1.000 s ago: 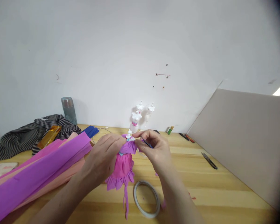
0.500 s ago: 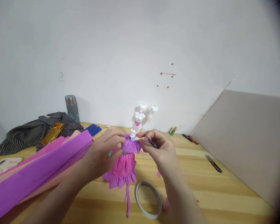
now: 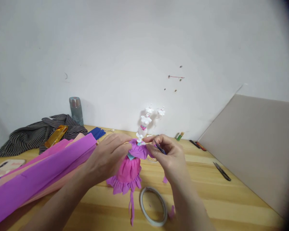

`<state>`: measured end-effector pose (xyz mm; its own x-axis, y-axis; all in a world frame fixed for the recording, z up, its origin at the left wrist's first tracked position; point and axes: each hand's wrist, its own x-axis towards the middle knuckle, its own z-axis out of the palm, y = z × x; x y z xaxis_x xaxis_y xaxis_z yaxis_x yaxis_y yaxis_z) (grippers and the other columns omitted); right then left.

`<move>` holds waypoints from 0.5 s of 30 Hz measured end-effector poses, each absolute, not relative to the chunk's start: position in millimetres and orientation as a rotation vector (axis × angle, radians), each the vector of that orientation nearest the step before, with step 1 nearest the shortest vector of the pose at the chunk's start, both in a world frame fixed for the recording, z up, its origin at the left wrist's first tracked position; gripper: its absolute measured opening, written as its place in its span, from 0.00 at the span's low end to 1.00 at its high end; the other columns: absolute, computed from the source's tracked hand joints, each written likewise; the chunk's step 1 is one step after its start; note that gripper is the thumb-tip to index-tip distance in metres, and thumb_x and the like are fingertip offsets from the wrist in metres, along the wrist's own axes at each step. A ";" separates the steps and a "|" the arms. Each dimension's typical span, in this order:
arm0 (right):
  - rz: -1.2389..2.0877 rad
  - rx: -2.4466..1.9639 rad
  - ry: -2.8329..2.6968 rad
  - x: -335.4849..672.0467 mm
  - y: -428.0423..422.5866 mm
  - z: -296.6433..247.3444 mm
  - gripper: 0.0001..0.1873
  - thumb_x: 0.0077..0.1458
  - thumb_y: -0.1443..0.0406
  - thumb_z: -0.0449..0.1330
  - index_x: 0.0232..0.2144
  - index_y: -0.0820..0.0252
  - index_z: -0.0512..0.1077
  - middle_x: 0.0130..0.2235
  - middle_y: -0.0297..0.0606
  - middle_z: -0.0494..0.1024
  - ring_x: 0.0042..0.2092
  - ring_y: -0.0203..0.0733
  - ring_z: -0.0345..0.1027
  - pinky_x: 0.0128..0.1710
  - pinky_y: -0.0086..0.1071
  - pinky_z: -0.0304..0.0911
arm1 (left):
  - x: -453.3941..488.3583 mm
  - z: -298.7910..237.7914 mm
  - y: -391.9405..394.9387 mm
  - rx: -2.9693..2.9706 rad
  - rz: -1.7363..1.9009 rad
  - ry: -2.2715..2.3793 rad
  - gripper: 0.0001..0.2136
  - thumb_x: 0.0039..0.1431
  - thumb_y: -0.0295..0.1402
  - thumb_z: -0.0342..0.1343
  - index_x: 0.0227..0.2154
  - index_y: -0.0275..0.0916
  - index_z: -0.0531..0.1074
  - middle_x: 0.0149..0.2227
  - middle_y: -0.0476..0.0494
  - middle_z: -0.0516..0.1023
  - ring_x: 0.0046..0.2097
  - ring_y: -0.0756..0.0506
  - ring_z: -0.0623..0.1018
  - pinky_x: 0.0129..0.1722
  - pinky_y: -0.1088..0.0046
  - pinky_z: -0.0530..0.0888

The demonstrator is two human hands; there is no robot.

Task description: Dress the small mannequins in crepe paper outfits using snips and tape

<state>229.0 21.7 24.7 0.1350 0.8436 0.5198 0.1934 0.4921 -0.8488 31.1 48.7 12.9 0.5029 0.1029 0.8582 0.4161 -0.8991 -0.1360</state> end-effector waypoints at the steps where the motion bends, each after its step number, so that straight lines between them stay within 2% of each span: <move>1: 0.605 -0.989 -1.388 229.1 21.6 24.7 0.11 0.42 0.66 0.65 0.17 0.58 0.66 0.30 0.39 0.80 0.26 0.36 0.67 0.21 0.28 0.59 | 30.9 12.4 49.3 -2.419 -1.358 -0.429 0.08 0.62 0.20 0.49 0.41 0.36 0.68 0.42 0.37 0.78 0.44 0.44 0.77 0.44 0.64 0.77; 6: 0.619 -0.988 -1.387 229.0 21.1 25.3 0.10 0.42 0.66 0.65 0.17 0.58 0.66 0.30 0.39 0.80 0.27 0.38 0.69 0.22 0.29 0.59 | 29.6 13.3 49.1 -2.384 -1.302 -0.455 0.06 0.65 0.24 0.47 0.40 0.36 0.67 0.42 0.37 0.78 0.45 0.44 0.76 0.44 0.63 0.77; 11: 0.625 -0.991 -1.393 229.1 21.2 25.3 0.11 0.42 0.66 0.65 0.17 0.58 0.65 0.30 0.39 0.80 0.27 0.38 0.69 0.21 0.29 0.59 | 29.1 19.8 44.4 -2.342 -1.111 -0.470 0.07 0.65 0.22 0.46 0.40 0.34 0.68 0.41 0.36 0.78 0.45 0.43 0.76 0.47 0.60 0.75; 15: 0.621 -0.982 -1.395 229.3 21.7 24.8 0.11 0.42 0.66 0.65 0.17 0.58 0.66 0.30 0.39 0.80 0.27 0.38 0.69 0.23 0.29 0.60 | 25.6 23.4 42.2 -2.398 -1.139 -0.547 0.07 0.66 0.23 0.45 0.39 0.36 0.67 0.43 0.37 0.78 0.45 0.43 0.76 0.45 0.62 0.75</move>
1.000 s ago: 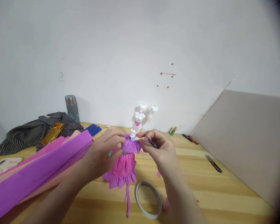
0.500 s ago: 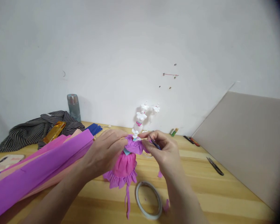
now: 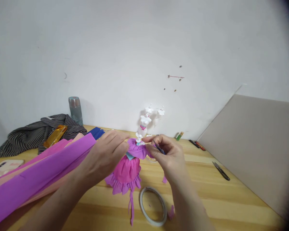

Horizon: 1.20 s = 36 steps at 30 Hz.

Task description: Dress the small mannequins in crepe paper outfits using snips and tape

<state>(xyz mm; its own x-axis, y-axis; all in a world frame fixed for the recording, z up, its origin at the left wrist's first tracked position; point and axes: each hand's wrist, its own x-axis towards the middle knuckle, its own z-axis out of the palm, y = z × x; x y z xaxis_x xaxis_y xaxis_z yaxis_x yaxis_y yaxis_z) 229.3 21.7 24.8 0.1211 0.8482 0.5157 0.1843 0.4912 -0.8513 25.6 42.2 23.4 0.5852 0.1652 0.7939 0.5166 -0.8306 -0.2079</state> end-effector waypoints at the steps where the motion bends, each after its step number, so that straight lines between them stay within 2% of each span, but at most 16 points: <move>1: 0.620 -0.983 -1.394 229.3 21.8 24.8 0.11 0.42 0.66 0.65 0.17 0.58 0.66 0.30 0.39 0.80 0.27 0.37 0.69 0.23 0.29 0.61 | 24.2 24.2 42.0 -2.411 -1.159 -0.570 0.08 0.65 0.22 0.44 0.38 0.36 0.67 0.43 0.38 0.78 0.45 0.44 0.76 0.44 0.63 0.76; 5: 0.617 -0.978 -1.391 229.2 22.1 24.9 0.11 0.42 0.66 0.65 0.16 0.58 0.65 0.30 0.40 0.80 0.26 0.37 0.68 0.23 0.29 0.60 | 19.5 28.1 42.0 -2.482 -1.172 -0.620 0.09 0.63 0.19 0.44 0.38 0.37 0.66 0.45 0.38 0.78 0.45 0.44 0.77 0.43 0.65 0.76; 11: 0.617 -0.979 -1.386 228.8 21.7 24.5 0.12 0.42 0.66 0.65 0.17 0.58 0.65 0.30 0.40 0.80 0.27 0.37 0.68 0.22 0.29 0.60 | 19.9 27.5 37.7 -2.669 -1.321 -0.628 0.12 0.61 0.19 0.48 0.42 0.39 0.69 0.50 0.39 0.75 0.52 0.45 0.75 0.49 0.67 0.74; 14: 0.626 -0.979 -1.391 228.6 21.2 25.3 0.12 0.42 0.66 0.65 0.17 0.58 0.65 0.30 0.40 0.80 0.27 0.38 0.68 0.23 0.29 0.60 | 24.3 23.6 34.6 -2.721 -1.446 -0.667 0.07 0.60 0.23 0.53 0.39 0.39 0.70 0.52 0.38 0.74 0.53 0.44 0.75 0.50 0.65 0.73; 16: 0.632 -0.985 -1.388 228.3 20.9 25.9 0.12 0.43 0.66 0.65 0.17 0.58 0.65 0.31 0.40 0.80 0.28 0.38 0.68 0.23 0.29 0.61 | 30.6 21.5 33.4 -2.648 -1.540 -0.690 0.03 0.59 0.25 0.55 0.35 0.38 0.69 0.50 0.37 0.75 0.51 0.43 0.76 0.48 0.65 0.74; 18: 0.648 -0.979 -1.384 228.1 21.0 26.0 0.12 0.42 0.66 0.66 0.17 0.58 0.64 0.31 0.40 0.79 0.28 0.37 0.68 0.24 0.30 0.61 | 39.3 20.4 32.9 -2.559 -1.620 -0.729 0.03 0.58 0.23 0.55 0.32 0.37 0.68 0.47 0.36 0.76 0.49 0.43 0.76 0.46 0.65 0.74; 22: 0.687 -0.943 -1.385 228.0 21.8 24.4 0.13 0.43 0.65 0.66 0.18 0.59 0.64 0.32 0.39 0.79 0.26 0.35 0.65 0.24 0.30 0.62 | 55.9 21.0 32.0 -2.484 -1.728 -0.857 0.03 0.56 0.24 0.57 0.34 0.36 0.69 0.42 0.35 0.77 0.47 0.41 0.77 0.45 0.63 0.74; 26: 0.723 -0.929 -1.380 228.3 22.4 23.1 0.13 0.43 0.65 0.66 0.19 0.59 0.65 0.33 0.39 0.78 0.25 0.32 0.64 0.23 0.28 0.62 | 61.3 22.3 32.7 -2.437 -1.788 -0.968 0.04 0.56 0.23 0.55 0.28 0.37 0.68 0.38 0.38 0.79 0.42 0.43 0.79 0.40 0.65 0.74; 30: 0.809 -0.921 -1.389 229.6 22.3 25.4 0.12 0.44 0.64 0.66 0.19 0.60 0.66 0.34 0.40 0.78 0.23 0.31 0.62 0.22 0.28 0.62 | 59.2 23.8 34.9 -2.465 -1.781 -0.997 0.05 0.55 0.23 0.54 0.27 0.38 0.68 0.36 0.40 0.80 0.40 0.43 0.79 0.39 0.67 0.74; 36: 0.835 -0.893 -1.389 229.4 24.3 25.9 0.10 0.44 0.64 0.65 0.21 0.60 0.68 0.33 0.38 0.76 0.26 0.33 0.66 0.25 0.29 0.63 | 55.9 25.3 34.8 -2.511 -1.745 -1.038 0.05 0.56 0.24 0.53 0.26 0.38 0.68 0.34 0.43 0.80 0.38 0.45 0.79 0.38 0.68 0.73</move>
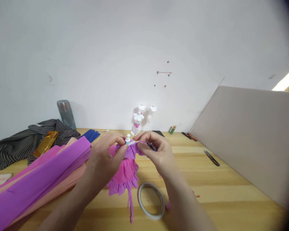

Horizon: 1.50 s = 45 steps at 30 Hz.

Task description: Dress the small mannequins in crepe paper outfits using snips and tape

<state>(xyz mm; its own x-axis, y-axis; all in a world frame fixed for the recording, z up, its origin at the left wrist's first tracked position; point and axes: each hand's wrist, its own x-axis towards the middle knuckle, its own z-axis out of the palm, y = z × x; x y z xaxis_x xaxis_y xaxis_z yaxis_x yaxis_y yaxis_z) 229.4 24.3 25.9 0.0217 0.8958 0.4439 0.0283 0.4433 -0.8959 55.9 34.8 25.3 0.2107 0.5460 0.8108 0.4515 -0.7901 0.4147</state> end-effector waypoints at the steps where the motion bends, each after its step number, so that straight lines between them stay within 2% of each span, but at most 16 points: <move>1: 0.824 -0.894 -1.394 228.8 24.7 25.3 0.09 0.44 0.64 0.65 0.21 0.60 0.68 0.33 0.38 0.76 0.27 0.34 0.66 0.26 0.29 0.63 | 55.6 25.3 34.5 2.364 1.637 0.986 0.05 0.56 0.25 0.54 0.26 0.38 0.68 0.34 0.43 0.80 0.38 0.45 0.79 0.37 0.69 0.73; 9: 0.666 -0.989 -1.446 222.9 23.6 23.9 0.07 0.46 0.65 0.61 0.23 0.58 0.66 0.28 0.34 0.72 0.27 0.35 0.63 0.27 0.32 0.59 | 56.7 24.7 35.9 2.315 1.597 0.900 0.05 0.56 0.24 0.55 0.27 0.40 0.68 0.34 0.46 0.79 0.39 0.47 0.79 0.37 0.72 0.73; 16: 0.574 -1.021 -1.490 224.9 20.7 22.7 0.06 0.46 0.67 0.60 0.23 0.58 0.65 0.26 0.33 0.70 0.27 0.36 0.63 0.26 0.31 0.58 | 56.0 24.0 35.5 2.309 1.548 0.838 0.05 0.56 0.24 0.55 0.27 0.40 0.69 0.35 0.47 0.79 0.41 0.47 0.79 0.40 0.71 0.73; 24: 0.451 -1.021 -1.535 225.8 19.2 20.0 0.07 0.47 0.68 0.61 0.23 0.58 0.65 0.29 0.34 0.73 0.29 0.36 0.65 0.28 0.30 0.61 | 54.2 24.9 34.9 2.278 1.507 0.835 0.04 0.56 0.25 0.54 0.29 0.40 0.69 0.36 0.46 0.79 0.41 0.46 0.78 0.41 0.69 0.72; 27: 0.464 -1.023 -1.539 225.9 19.5 19.6 0.07 0.46 0.69 0.61 0.23 0.58 0.66 0.29 0.34 0.73 0.29 0.36 0.65 0.27 0.30 0.60 | 56.3 27.1 32.0 2.244 1.482 0.882 0.03 0.53 0.27 0.58 0.28 0.40 0.68 0.36 0.46 0.79 0.41 0.45 0.78 0.39 0.68 0.72; 30: 0.493 -1.037 -1.539 225.3 19.8 19.0 0.06 0.46 0.70 0.61 0.24 0.57 0.66 0.28 0.33 0.72 0.29 0.36 0.65 0.28 0.30 0.60 | 61.1 28.4 29.3 2.223 1.535 0.999 0.09 0.49 0.30 0.62 0.24 0.40 0.65 0.33 0.48 0.79 0.35 0.46 0.77 0.34 0.70 0.70; 33: 0.531 -1.040 -1.541 224.0 19.6 19.9 0.06 0.45 0.70 0.61 0.23 0.57 0.66 0.27 0.33 0.71 0.29 0.37 0.64 0.28 0.31 0.59 | 65.2 28.3 27.7 2.220 1.566 1.118 0.11 0.49 0.31 0.61 0.22 0.40 0.62 0.30 0.50 0.78 0.30 0.49 0.74 0.32 0.72 0.68; 37: 0.613 -1.012 -1.519 223.0 18.5 25.2 0.07 0.45 0.67 0.62 0.21 0.57 0.65 0.25 0.32 0.69 0.27 0.36 0.62 0.26 0.31 0.58 | 65.9 29.5 26.8 2.222 1.555 1.181 0.10 0.49 0.30 0.59 0.21 0.40 0.62 0.28 0.50 0.76 0.27 0.50 0.70 0.29 0.74 0.66; 42: 0.774 -0.975 -1.521 227.6 17.3 33.9 0.10 0.48 0.62 0.60 0.20 0.58 0.65 0.21 0.30 0.64 0.23 0.34 0.57 0.24 0.31 0.54 | 60.8 35.0 27.8 2.153 1.425 1.144 0.09 0.49 0.29 0.58 0.21 0.39 0.63 0.27 0.50 0.74 0.31 0.49 0.73 0.32 0.73 0.69; 45: 0.822 -0.929 -1.554 231.9 17.3 37.5 0.12 0.49 0.61 0.59 0.18 0.58 0.63 0.20 0.29 0.62 0.23 0.32 0.55 0.25 0.31 0.52 | 56.7 37.2 31.2 2.078 1.312 1.038 0.08 0.49 0.29 0.59 0.21 0.39 0.65 0.31 0.47 0.77 0.36 0.46 0.77 0.37 0.71 0.72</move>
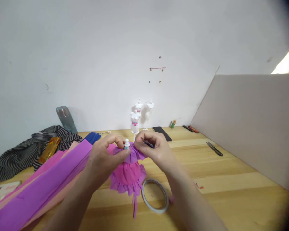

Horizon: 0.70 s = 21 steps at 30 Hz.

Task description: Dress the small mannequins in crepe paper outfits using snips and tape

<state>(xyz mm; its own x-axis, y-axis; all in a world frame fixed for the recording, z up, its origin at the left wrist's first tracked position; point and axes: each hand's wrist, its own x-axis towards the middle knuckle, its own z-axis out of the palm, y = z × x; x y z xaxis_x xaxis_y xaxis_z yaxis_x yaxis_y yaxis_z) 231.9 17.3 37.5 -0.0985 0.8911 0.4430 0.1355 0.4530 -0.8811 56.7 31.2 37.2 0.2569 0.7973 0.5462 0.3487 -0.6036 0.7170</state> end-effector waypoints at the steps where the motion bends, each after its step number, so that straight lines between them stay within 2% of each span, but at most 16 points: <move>1: 0.838 -0.917 -1.561 233.1 17.2 38.4 0.13 0.49 0.61 0.59 0.18 0.58 0.63 0.20 0.28 0.61 0.23 0.32 0.54 0.25 0.30 0.52 | 55.4 37.6 32.8 2.060 1.275 0.999 0.07 0.49 0.29 0.60 0.22 0.39 0.66 0.33 0.46 0.78 0.38 0.45 0.78 0.38 0.70 0.72; 4: 0.867 -0.910 -1.585 235.6 16.7 39.9 0.15 0.50 0.59 0.60 0.18 0.58 0.62 0.20 0.28 0.61 0.24 0.32 0.53 0.24 0.30 0.49 | 52.9 38.0 38.1 2.031 1.192 0.894 0.07 0.49 0.29 0.61 0.22 0.40 0.67 0.37 0.42 0.80 0.45 0.42 0.78 0.39 0.69 0.73; 8: 0.869 -0.908 -1.613 237.1 15.8 39.9 0.17 0.51 0.57 0.60 0.18 0.58 0.61 0.20 0.28 0.59 0.24 0.32 0.52 0.24 0.30 0.49 | 52.5 38.7 43.7 2.007 1.163 0.846 0.08 0.47 0.28 0.62 0.21 0.40 0.68 0.36 0.42 0.80 0.48 0.40 0.78 0.41 0.67 0.74; 13: 0.912 -0.857 -1.630 238.2 16.1 37.7 0.17 0.52 0.57 0.59 0.19 0.58 0.61 0.20 0.28 0.58 0.24 0.32 0.50 0.23 0.29 0.47 | 50.8 39.7 46.5 2.014 1.134 0.773 0.09 0.46 0.29 0.64 0.20 0.40 0.68 0.35 0.41 0.80 0.48 0.40 0.78 0.45 0.64 0.73; 17: 0.922 -0.834 -1.624 237.5 13.7 39.1 0.17 0.52 0.58 0.58 0.18 0.57 0.60 0.20 0.28 0.56 0.23 0.32 0.49 0.22 0.29 0.46 | 48.3 39.4 47.7 2.021 1.107 0.739 0.09 0.46 0.28 0.64 0.21 0.40 0.68 0.36 0.41 0.80 0.45 0.41 0.78 0.43 0.65 0.74; 21: 0.771 -0.882 -1.657 235.7 6.6 42.8 0.15 0.52 0.62 0.58 0.18 0.58 0.60 0.21 0.29 0.58 0.24 0.33 0.51 0.23 0.30 0.48 | 47.4 39.4 47.9 2.053 1.092 0.717 0.08 0.47 0.28 0.64 0.21 0.40 0.69 0.36 0.41 0.80 0.43 0.42 0.78 0.41 0.67 0.74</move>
